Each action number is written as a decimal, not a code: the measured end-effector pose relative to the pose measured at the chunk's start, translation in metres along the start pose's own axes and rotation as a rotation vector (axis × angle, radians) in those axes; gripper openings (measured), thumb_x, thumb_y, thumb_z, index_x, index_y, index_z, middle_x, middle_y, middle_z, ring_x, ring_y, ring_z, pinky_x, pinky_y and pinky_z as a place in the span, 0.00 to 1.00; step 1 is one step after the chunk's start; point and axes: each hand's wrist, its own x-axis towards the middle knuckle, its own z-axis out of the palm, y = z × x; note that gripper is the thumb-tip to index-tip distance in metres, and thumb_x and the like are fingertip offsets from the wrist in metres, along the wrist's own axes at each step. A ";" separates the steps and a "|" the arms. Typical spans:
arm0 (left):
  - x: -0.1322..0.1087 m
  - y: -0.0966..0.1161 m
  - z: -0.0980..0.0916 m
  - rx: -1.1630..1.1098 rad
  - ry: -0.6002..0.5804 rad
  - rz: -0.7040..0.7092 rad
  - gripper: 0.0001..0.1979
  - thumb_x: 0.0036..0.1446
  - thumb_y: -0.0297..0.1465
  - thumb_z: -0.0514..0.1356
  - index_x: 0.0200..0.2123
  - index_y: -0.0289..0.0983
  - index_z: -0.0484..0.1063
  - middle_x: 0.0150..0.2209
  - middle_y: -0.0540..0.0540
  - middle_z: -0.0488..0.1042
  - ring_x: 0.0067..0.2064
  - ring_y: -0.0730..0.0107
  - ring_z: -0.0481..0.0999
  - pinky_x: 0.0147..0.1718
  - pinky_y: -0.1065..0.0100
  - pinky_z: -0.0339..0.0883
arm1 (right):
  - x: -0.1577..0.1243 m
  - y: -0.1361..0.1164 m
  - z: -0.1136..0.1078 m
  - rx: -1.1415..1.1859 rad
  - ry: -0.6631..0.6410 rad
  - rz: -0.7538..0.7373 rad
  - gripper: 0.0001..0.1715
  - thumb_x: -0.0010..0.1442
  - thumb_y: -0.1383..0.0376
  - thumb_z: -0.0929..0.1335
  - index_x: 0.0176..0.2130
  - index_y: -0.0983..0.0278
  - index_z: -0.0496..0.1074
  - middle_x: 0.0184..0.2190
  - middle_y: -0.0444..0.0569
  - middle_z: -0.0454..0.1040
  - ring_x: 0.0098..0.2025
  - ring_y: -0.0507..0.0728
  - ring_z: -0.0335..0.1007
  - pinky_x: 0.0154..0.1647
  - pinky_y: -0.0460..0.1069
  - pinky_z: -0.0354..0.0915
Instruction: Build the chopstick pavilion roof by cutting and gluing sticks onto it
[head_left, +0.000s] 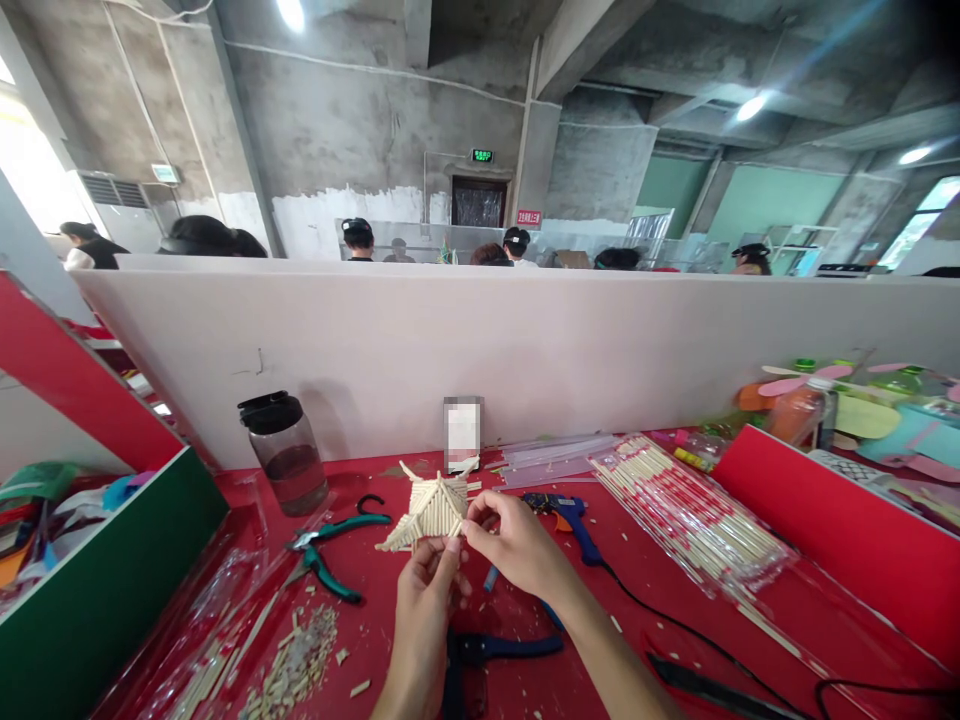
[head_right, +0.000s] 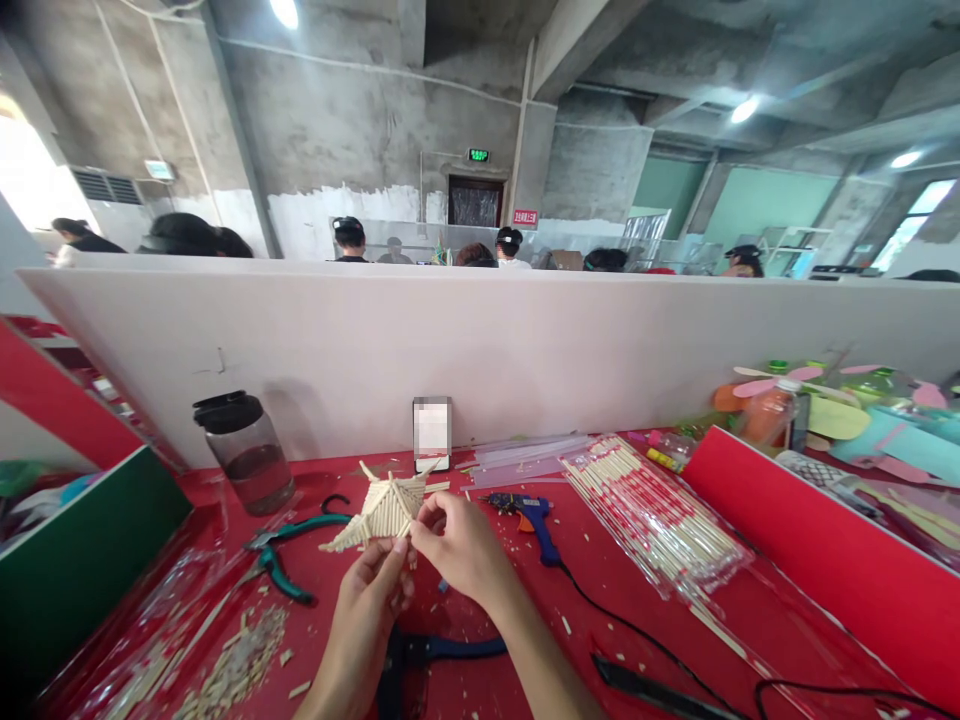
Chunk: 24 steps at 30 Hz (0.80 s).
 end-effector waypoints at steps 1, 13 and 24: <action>0.000 0.000 -0.001 0.010 -0.007 0.003 0.25 0.41 0.48 0.75 0.31 0.34 0.74 0.25 0.53 0.74 0.20 0.81 0.66 0.18 0.77 0.58 | 0.000 -0.001 0.000 0.004 -0.001 0.000 0.03 0.59 0.67 0.68 0.32 0.63 0.71 0.30 0.46 0.78 0.34 0.56 0.74 0.35 0.47 0.65; 0.005 0.002 -0.006 0.040 -0.031 -0.005 0.26 0.39 0.48 0.76 0.30 0.34 0.74 0.26 0.53 0.74 0.19 0.81 0.67 0.18 0.77 0.55 | 0.002 -0.005 -0.003 0.046 -0.069 -0.005 0.05 0.60 0.67 0.67 0.31 0.63 0.69 0.29 0.45 0.75 0.32 0.54 0.72 0.35 0.46 0.64; 0.005 0.003 -0.007 0.014 -0.056 -0.016 0.25 0.40 0.46 0.76 0.30 0.34 0.74 0.25 0.52 0.74 0.19 0.80 0.67 0.18 0.77 0.54 | -0.001 -0.006 0.001 0.027 -0.036 -0.008 0.04 0.60 0.67 0.68 0.32 0.62 0.69 0.30 0.45 0.76 0.33 0.55 0.72 0.35 0.46 0.65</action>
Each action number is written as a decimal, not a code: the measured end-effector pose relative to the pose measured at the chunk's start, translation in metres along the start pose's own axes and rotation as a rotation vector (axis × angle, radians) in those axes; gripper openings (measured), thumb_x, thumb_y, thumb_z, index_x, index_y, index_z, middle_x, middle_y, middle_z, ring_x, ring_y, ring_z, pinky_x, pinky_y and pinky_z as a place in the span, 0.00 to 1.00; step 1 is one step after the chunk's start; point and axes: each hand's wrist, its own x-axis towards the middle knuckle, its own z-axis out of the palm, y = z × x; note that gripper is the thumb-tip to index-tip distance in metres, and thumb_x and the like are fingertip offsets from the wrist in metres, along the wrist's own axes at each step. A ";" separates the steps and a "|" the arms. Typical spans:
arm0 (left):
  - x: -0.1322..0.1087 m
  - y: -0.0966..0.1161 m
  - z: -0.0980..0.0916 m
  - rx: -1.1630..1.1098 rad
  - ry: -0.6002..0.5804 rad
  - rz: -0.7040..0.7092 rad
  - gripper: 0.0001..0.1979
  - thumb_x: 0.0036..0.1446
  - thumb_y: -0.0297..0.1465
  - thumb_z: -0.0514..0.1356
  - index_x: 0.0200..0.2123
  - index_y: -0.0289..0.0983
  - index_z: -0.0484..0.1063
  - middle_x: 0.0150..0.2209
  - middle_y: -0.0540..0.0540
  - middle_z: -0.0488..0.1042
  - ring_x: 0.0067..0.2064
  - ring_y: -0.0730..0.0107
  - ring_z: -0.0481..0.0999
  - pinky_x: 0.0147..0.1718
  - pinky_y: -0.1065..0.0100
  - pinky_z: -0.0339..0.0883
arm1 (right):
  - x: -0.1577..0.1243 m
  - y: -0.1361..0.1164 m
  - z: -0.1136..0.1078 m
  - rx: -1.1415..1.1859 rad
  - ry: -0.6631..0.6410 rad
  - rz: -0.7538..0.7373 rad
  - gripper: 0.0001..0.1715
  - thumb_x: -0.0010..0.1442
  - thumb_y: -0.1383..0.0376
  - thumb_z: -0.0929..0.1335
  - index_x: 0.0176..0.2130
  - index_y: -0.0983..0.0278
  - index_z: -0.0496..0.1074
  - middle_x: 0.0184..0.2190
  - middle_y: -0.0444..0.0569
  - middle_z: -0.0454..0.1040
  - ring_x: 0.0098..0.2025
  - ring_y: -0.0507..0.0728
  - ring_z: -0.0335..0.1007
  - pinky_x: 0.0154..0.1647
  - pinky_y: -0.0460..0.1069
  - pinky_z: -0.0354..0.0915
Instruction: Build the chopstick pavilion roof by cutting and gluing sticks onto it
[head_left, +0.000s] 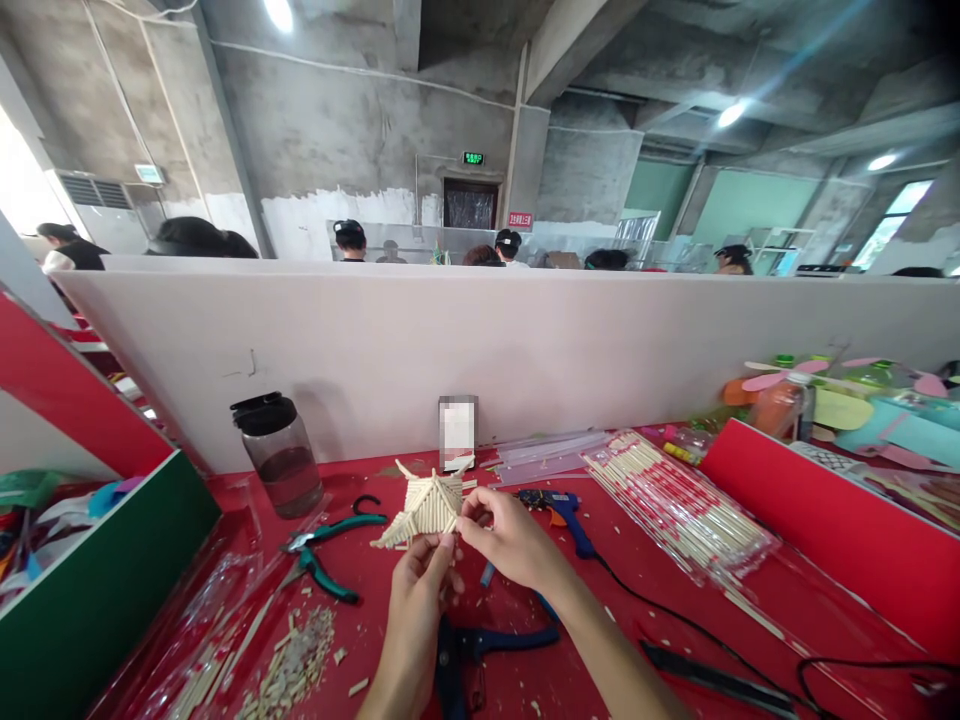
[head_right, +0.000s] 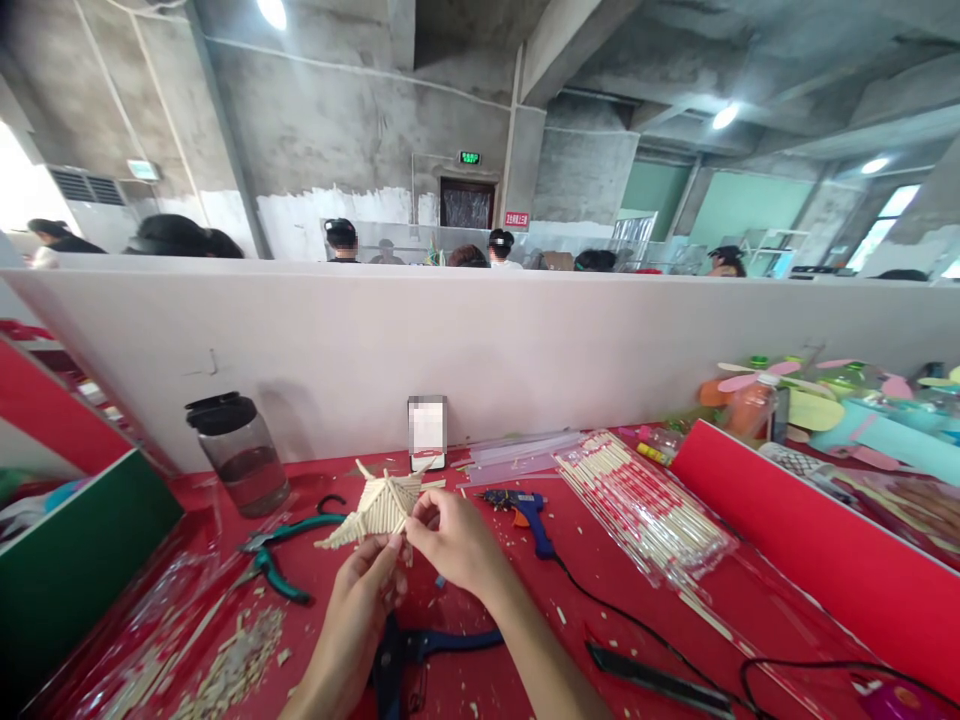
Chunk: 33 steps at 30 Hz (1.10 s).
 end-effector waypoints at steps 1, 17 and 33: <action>0.000 -0.001 0.000 -0.002 0.000 -0.004 0.25 0.40 0.46 0.76 0.30 0.34 0.74 0.25 0.52 0.74 0.19 0.80 0.66 0.18 0.77 0.54 | 0.000 0.001 0.000 -0.004 0.005 -0.001 0.04 0.60 0.67 0.68 0.32 0.62 0.69 0.30 0.45 0.76 0.33 0.54 0.72 0.35 0.46 0.65; -0.006 0.005 0.004 -0.003 0.020 -0.030 0.23 0.40 0.45 0.75 0.30 0.34 0.74 0.25 0.52 0.74 0.19 0.79 0.66 0.18 0.76 0.56 | 0.000 0.001 -0.005 0.034 -0.024 -0.020 0.05 0.59 0.67 0.68 0.31 0.62 0.69 0.28 0.42 0.74 0.31 0.53 0.70 0.34 0.46 0.64; -0.005 0.004 0.007 0.025 0.016 -0.081 0.27 0.36 0.48 0.76 0.30 0.34 0.73 0.26 0.50 0.76 0.17 0.80 0.65 0.16 0.76 0.53 | 0.002 0.008 -0.011 0.139 -0.098 -0.020 0.04 0.60 0.68 0.68 0.32 0.62 0.68 0.28 0.41 0.72 0.31 0.52 0.68 0.33 0.45 0.63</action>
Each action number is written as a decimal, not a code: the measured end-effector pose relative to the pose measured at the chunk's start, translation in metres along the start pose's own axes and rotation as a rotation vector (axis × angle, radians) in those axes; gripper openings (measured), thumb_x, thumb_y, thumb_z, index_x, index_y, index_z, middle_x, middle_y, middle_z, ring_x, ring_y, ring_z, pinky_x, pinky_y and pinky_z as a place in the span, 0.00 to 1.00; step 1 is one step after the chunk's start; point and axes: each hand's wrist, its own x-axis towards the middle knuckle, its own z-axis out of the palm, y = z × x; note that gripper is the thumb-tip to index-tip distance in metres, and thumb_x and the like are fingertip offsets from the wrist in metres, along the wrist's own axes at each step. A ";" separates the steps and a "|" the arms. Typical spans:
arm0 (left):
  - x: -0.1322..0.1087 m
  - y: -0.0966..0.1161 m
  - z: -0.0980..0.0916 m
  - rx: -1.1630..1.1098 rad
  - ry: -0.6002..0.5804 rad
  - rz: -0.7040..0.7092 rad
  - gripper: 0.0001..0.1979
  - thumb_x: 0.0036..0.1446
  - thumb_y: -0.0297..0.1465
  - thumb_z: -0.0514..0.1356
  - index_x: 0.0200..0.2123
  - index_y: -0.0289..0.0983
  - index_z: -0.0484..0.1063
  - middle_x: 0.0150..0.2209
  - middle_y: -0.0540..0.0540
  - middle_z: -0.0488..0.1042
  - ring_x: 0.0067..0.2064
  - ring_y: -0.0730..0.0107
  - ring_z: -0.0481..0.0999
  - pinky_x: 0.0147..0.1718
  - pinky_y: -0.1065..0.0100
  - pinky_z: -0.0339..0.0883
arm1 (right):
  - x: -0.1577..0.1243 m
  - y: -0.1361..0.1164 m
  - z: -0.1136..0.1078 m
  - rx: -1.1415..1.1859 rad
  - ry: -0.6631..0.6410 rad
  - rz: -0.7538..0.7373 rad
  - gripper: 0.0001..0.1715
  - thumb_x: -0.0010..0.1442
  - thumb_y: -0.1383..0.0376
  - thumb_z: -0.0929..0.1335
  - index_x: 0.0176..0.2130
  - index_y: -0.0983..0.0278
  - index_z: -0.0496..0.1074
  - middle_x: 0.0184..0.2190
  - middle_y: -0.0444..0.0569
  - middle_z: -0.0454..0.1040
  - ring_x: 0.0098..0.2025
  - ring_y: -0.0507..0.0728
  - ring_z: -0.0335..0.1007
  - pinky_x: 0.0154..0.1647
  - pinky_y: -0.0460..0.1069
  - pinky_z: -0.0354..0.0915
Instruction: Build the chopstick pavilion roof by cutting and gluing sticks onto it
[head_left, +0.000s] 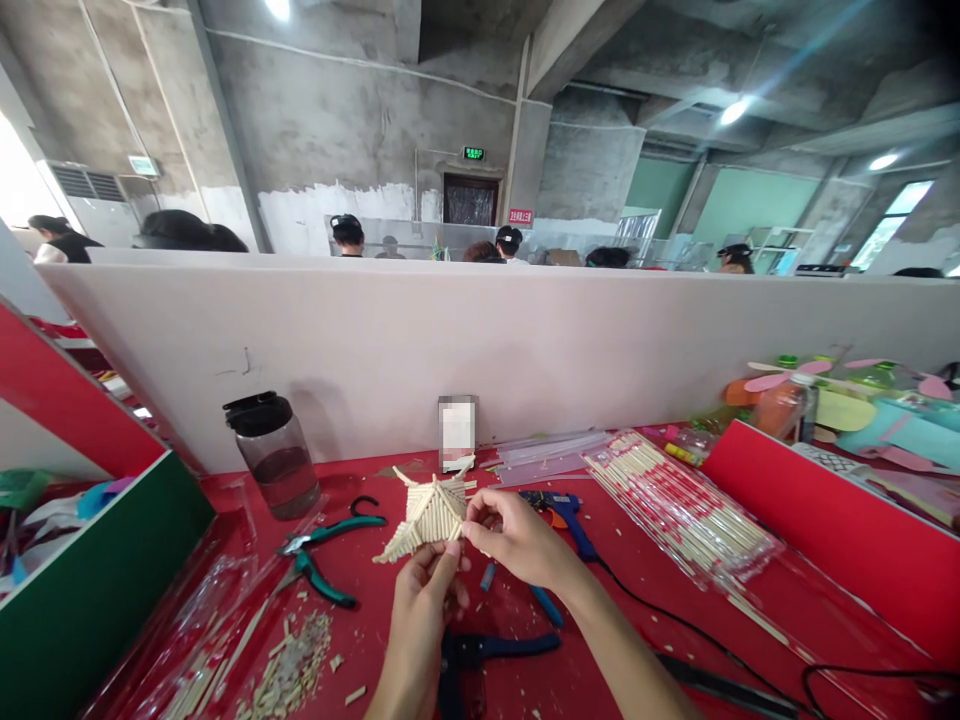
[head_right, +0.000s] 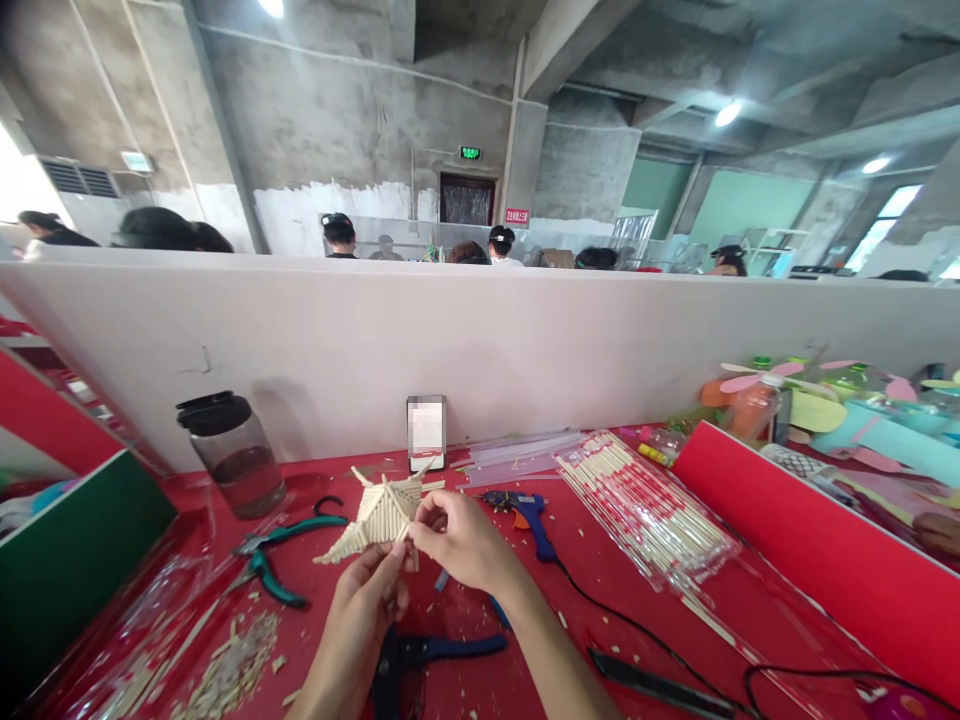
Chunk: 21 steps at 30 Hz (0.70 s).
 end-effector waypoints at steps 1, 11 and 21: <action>0.000 0.000 0.000 0.001 -0.003 0.003 0.27 0.37 0.48 0.76 0.31 0.34 0.73 0.26 0.50 0.76 0.17 0.79 0.66 0.17 0.76 0.54 | 0.000 0.000 0.000 -0.002 0.001 0.000 0.05 0.60 0.68 0.68 0.32 0.62 0.68 0.28 0.41 0.71 0.31 0.52 0.68 0.33 0.45 0.63; 0.001 -0.004 -0.001 -0.007 -0.004 0.036 0.27 0.36 0.48 0.76 0.30 0.34 0.74 0.24 0.51 0.75 0.16 0.80 0.65 0.15 0.76 0.54 | -0.001 0.001 0.000 -0.029 -0.008 -0.024 0.04 0.60 0.68 0.68 0.32 0.62 0.68 0.28 0.41 0.72 0.31 0.52 0.68 0.33 0.45 0.62; 0.001 -0.006 -0.003 -0.013 -0.012 0.095 0.27 0.38 0.50 0.76 0.29 0.34 0.74 0.23 0.52 0.74 0.16 0.81 0.64 0.15 0.77 0.54 | 0.000 -0.003 0.004 -0.038 0.020 -0.042 0.05 0.59 0.68 0.68 0.31 0.61 0.66 0.29 0.41 0.70 0.32 0.53 0.67 0.34 0.45 0.62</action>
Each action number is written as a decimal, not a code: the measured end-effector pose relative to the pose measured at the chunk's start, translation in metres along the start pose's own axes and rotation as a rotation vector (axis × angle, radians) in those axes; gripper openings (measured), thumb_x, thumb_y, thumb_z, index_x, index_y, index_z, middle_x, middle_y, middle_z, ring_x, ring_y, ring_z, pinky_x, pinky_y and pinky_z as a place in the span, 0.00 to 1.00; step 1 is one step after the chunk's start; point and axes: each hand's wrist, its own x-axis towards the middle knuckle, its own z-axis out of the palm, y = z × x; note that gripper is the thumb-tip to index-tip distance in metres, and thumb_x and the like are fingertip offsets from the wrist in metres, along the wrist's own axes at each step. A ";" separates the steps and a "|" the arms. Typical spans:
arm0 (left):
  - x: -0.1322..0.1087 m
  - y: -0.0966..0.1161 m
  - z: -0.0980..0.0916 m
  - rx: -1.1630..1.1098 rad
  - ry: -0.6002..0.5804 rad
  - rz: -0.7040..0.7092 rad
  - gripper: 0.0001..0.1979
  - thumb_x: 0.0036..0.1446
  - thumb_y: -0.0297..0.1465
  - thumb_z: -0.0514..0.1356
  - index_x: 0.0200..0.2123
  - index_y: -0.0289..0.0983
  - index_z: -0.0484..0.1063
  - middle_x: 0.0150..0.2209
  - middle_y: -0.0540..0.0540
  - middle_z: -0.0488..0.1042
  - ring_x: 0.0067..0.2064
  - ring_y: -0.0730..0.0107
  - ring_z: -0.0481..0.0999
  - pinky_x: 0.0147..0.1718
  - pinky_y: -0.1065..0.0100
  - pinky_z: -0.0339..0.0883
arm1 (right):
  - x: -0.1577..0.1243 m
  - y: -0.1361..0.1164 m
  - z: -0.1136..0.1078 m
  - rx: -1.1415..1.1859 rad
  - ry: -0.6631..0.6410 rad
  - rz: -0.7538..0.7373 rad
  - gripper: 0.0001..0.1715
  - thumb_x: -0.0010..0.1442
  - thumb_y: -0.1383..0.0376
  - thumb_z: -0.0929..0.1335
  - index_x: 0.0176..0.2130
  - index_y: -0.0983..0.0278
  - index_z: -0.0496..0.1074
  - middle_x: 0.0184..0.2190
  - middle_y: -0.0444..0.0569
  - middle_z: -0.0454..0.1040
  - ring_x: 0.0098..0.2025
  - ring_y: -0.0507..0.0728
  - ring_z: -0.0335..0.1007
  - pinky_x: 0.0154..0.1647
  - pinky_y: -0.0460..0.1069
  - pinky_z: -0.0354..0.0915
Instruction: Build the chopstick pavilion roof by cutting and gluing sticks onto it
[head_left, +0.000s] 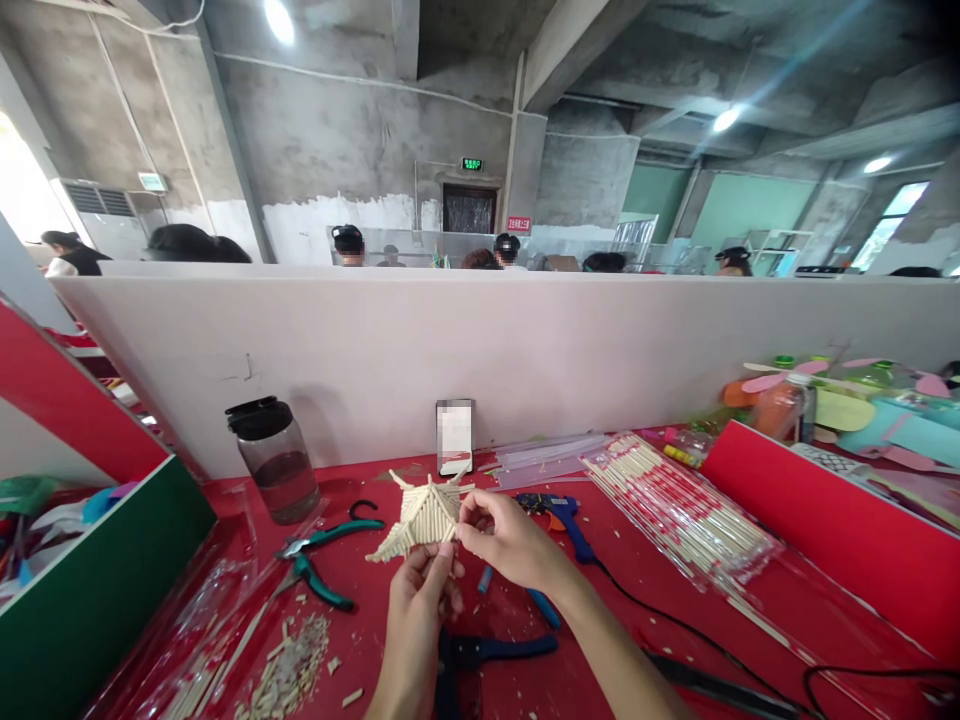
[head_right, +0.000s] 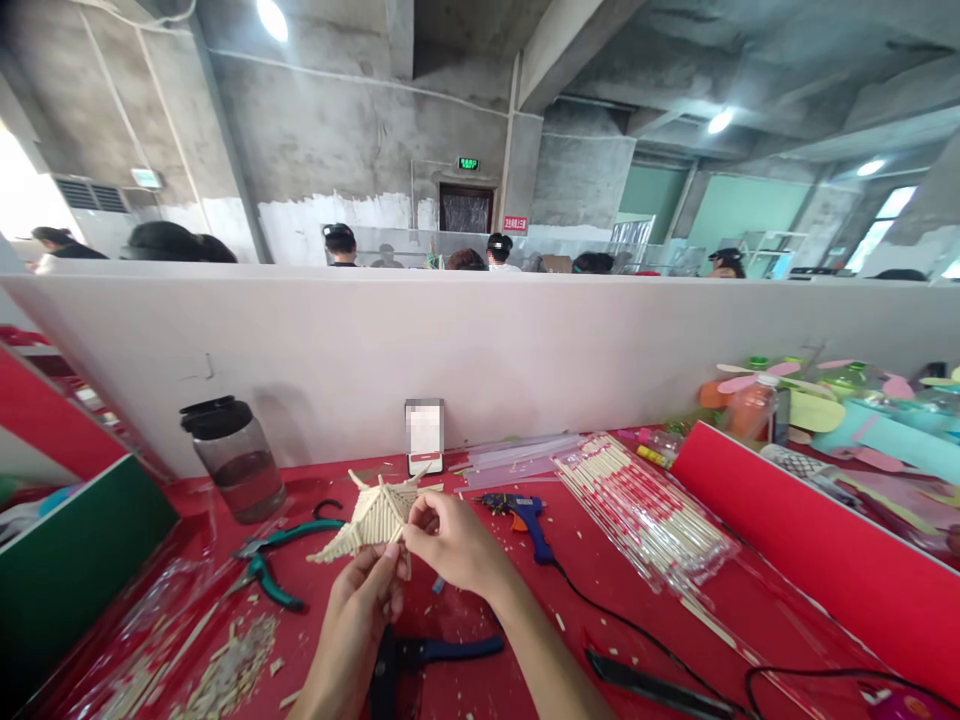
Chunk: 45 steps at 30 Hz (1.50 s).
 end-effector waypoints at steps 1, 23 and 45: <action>0.001 0.000 0.000 0.002 -0.001 0.004 0.27 0.38 0.50 0.76 0.28 0.34 0.73 0.23 0.52 0.73 0.16 0.82 0.64 0.15 0.77 0.53 | 0.000 0.000 0.001 0.001 0.004 0.003 0.05 0.59 0.68 0.67 0.31 0.61 0.66 0.29 0.41 0.70 0.32 0.53 0.67 0.34 0.45 0.62; -0.006 0.001 0.001 -0.029 -0.007 0.020 0.23 0.43 0.47 0.74 0.29 0.35 0.72 0.23 0.53 0.73 0.18 0.81 0.65 0.17 0.76 0.55 | 0.002 0.006 0.008 0.065 0.017 0.064 0.05 0.57 0.67 0.68 0.30 0.62 0.66 0.27 0.42 0.69 0.29 0.52 0.65 0.30 0.46 0.60; -0.003 -0.001 0.000 -0.018 0.004 0.013 0.23 0.41 0.46 0.75 0.29 0.34 0.73 0.23 0.53 0.74 0.17 0.81 0.65 0.16 0.76 0.54 | 0.004 0.012 0.008 0.157 -0.003 0.072 0.05 0.56 0.69 0.68 0.29 0.62 0.66 0.24 0.40 0.68 0.26 0.51 0.64 0.27 0.44 0.58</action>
